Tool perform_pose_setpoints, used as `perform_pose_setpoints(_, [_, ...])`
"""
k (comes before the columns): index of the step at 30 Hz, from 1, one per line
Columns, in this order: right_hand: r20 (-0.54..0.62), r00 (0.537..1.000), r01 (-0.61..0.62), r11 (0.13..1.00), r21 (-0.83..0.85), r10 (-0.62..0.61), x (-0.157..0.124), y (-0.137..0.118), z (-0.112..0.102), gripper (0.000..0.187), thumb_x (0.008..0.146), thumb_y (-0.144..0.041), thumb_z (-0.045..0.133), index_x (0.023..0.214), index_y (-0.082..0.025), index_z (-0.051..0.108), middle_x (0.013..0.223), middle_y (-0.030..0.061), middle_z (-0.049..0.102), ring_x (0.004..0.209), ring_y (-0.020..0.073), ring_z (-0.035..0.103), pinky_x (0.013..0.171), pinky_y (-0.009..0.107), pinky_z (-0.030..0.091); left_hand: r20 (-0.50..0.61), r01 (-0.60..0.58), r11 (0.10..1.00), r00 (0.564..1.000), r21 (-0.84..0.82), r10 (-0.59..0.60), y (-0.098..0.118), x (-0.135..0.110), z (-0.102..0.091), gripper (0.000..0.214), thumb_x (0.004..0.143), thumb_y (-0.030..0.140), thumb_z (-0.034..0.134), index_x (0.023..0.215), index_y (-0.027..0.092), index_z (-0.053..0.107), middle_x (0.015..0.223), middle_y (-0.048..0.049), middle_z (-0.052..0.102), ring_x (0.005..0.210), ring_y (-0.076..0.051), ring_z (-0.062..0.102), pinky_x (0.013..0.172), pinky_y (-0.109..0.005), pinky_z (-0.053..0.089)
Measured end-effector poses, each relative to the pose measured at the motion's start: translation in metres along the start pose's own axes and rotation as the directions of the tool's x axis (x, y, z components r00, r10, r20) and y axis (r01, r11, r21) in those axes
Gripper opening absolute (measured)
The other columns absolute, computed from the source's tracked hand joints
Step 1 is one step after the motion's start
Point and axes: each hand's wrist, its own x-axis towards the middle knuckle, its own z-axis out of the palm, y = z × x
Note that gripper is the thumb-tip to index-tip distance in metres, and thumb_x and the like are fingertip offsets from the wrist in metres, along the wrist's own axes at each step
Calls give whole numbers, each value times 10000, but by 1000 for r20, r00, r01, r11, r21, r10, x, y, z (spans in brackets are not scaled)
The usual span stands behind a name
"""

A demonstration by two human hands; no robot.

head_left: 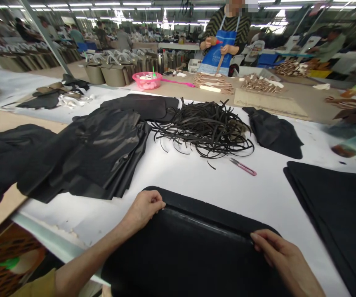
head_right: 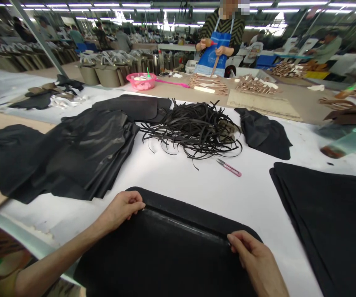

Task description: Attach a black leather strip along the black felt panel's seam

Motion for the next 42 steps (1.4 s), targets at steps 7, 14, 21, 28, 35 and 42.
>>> perform_pose_setpoints(7, [-29, 999, 39, 999, -22, -40, 4, 3, 1, 379, 749, -591, 473, 688, -226, 551, 567, -22, 485, 513, 147, 425, 479, 261, 330, -41, 3, 996, 999, 84, 0, 4, 4, -5, 146, 690, 284, 501, 581, 186, 505, 451, 56, 444, 456, -117, 421, 464, -237, 277])
perform_pose_setpoints(14, [-34, 999, -12, 999, -46, 11, 3, -1, 1, 388, 709, -608, 478, 651, -228, 530, 526, -29, 453, 486, 145, 403, 452, 259, 310, -4, -18, 990, 1000, 139, 19, 5, 3, -10, 126, 705, 247, 454, 615, 192, 523, 476, 57, 466, 437, -108, 408, 456, -237, 265])
perform_pose_setpoints(21, [-61, 997, 47, 996, -77, -51, 5, 1, 0, 358, 728, -574, 491, 664, -225, 544, 534, -20, 481, 502, 153, 435, 465, 258, 326, -11, 0, 985, 1000, 174, 2, 5, 4, -9, 131, 721, 268, 454, 621, 196, 501, 470, 63, 461, 417, -101, 400, 444, -233, 256])
perform_pose_setpoints(28, [-63, 998, 13, 997, -72, -18, 1, -3, 1, 353, 776, -544, 458, 655, -215, 502, 543, -38, 431, 517, 131, 385, 474, 245, 293, 2, -11, 979, 1000, 206, 11, 1, 6, -6, 135, 731, 284, 455, 619, 210, 446, 451, 77, 417, 418, -102, 389, 443, -228, 238])
perform_pose_setpoints(35, [-126, 991, 7, 982, -189, -32, -3, -12, 0, 332, 799, -505, 434, 623, -223, 428, 513, -52, 384, 515, 131, 378, 486, 253, 266, 15, -25, 967, 1000, 254, 22, 1, 7, -5, 149, 746, 305, 442, 629, 216, 425, 460, 80, 418, 414, -105, 388, 446, -233, 236])
perform_pose_setpoints(42, [-143, 989, 4, 984, -176, -29, -9, -21, 2, 290, 821, -436, 423, 633, -216, 448, 539, -51, 398, 544, 129, 392, 493, 248, 263, 43, -97, 905, 995, 415, 87, -7, 11, -7, 163, 784, 321, 416, 652, 227, 400, 484, 69, 422, 487, -136, 435, 502, -247, 278])
